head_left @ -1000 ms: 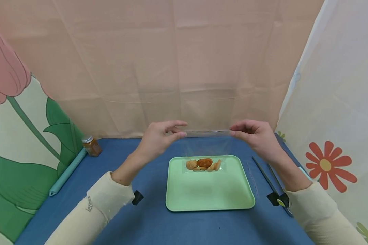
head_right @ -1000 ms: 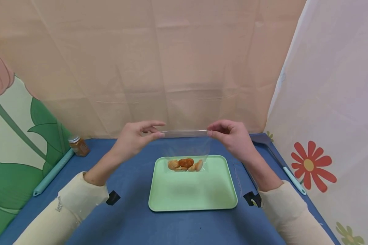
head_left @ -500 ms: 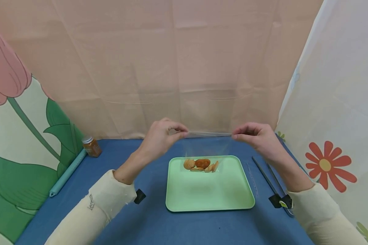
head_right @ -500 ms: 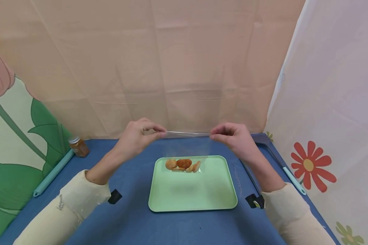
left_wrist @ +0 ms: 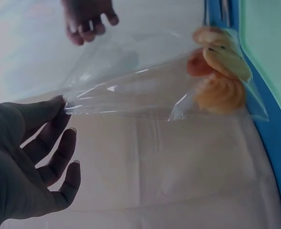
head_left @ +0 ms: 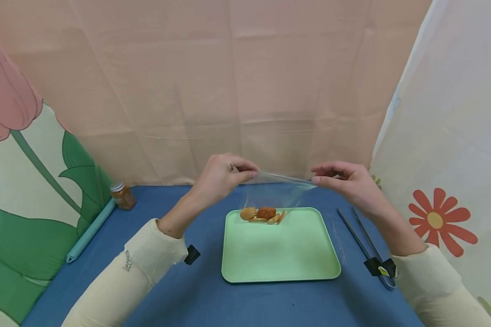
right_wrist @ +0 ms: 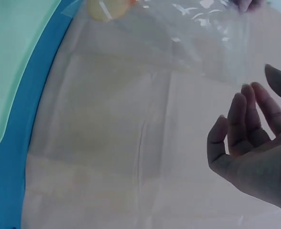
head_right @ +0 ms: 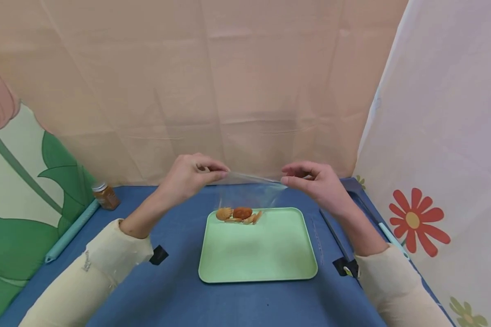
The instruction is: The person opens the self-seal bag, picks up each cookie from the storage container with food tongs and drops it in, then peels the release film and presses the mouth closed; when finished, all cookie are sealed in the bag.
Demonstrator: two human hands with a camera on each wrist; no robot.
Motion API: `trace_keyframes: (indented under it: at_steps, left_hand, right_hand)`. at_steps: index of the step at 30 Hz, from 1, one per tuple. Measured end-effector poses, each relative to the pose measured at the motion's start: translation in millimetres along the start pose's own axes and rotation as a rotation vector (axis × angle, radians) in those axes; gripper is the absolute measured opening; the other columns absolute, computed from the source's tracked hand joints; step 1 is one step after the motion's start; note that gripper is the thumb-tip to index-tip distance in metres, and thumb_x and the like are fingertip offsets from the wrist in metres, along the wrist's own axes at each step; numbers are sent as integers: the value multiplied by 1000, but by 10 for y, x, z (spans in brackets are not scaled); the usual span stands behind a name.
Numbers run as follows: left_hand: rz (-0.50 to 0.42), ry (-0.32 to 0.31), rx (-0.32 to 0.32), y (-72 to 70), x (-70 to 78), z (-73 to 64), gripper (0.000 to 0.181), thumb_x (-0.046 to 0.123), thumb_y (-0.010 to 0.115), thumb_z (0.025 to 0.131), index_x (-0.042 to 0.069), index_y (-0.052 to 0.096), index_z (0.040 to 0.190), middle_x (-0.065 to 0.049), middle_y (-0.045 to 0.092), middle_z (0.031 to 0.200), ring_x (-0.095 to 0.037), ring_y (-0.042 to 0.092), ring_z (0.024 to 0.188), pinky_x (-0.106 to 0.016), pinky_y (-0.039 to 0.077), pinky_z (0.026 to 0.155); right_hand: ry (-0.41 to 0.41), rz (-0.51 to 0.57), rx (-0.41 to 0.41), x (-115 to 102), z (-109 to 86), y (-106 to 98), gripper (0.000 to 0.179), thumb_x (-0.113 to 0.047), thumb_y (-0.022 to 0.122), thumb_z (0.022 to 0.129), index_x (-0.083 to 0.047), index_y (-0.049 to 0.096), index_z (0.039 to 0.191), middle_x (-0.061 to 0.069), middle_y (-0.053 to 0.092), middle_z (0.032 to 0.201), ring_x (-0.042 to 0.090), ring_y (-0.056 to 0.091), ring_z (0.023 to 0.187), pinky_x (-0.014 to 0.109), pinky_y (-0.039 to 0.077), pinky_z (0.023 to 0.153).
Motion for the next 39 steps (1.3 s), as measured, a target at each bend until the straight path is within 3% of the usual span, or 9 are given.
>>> trace_keyframes:
  at_steps: [4, 9, 15, 22, 33, 39]
  left_hand:
    - [40, -19, -28, 30, -36, 7, 12, 23, 74, 92, 20, 81, 102, 6, 75, 97, -11, 68, 87, -29, 55, 72]
    - [100, -18, -43, 35, -84, -11, 11, 23, 75, 92, 20, 82, 100, 6, 76, 94, -12, 65, 90, -28, 54, 71]
    - [139, 23, -44, 45, -65, -12, 11, 24, 76, 91, 19, 82, 98, 6, 77, 90, -10, 64, 86, -28, 52, 68]
    - [142, 48, -46, 57, -30, -20, 10, 23, 76, 91, 19, 83, 96, 6, 77, 88, -6, 64, 72, -26, 50, 62]
    - [160, 52, -46, 74, -35, -25, 10, 23, 76, 90, 18, 83, 96, 5, 77, 87, -10, 59, 74, -26, 46, 62]
    - [120, 30, -24, 44, -53, -30, 9, 24, 75, 92, 20, 83, 94, 7, 76, 87, -10, 61, 80, -28, 49, 65]
  right_hand:
    - [-108, -73, -24, -160, 83, 126, 27, -23, 69, 96, -13, 73, 122, -5, 68, 109, 14, 62, 92, 24, 53, 76]
    - [-247, -183, -92, -369, 239, 432, 25, -22, 71, 95, -15, 75, 119, -1, 67, 103, 12, 60, 91, 29, 52, 75]
    - [-233, -218, -166, -452, 389, 694, 25, -30, 71, 95, -19, 76, 117, -5, 66, 107, 14, 57, 93, 35, 51, 74]
    - [-254, -204, -194, -521, 447, 818, 17, -24, 74, 93, -18, 80, 108, -3, 66, 102, 16, 56, 87, 34, 50, 69]
    - [-273, -262, -192, -552, 474, 888, 13, -21, 74, 93, -16, 81, 102, -4, 64, 98, 16, 54, 90, 33, 49, 70]
    - [-297, -291, -159, -579, 441, 871, 10, -22, 71, 95, -18, 80, 96, -5, 62, 99, 15, 53, 92, 33, 49, 71]
Point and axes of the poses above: each hand's wrist, its own z-axis towards the middle knuckle, its own y-axis out of the palm, x = y × z, the point moved 8 cm from there along z, towards the middle knuckle
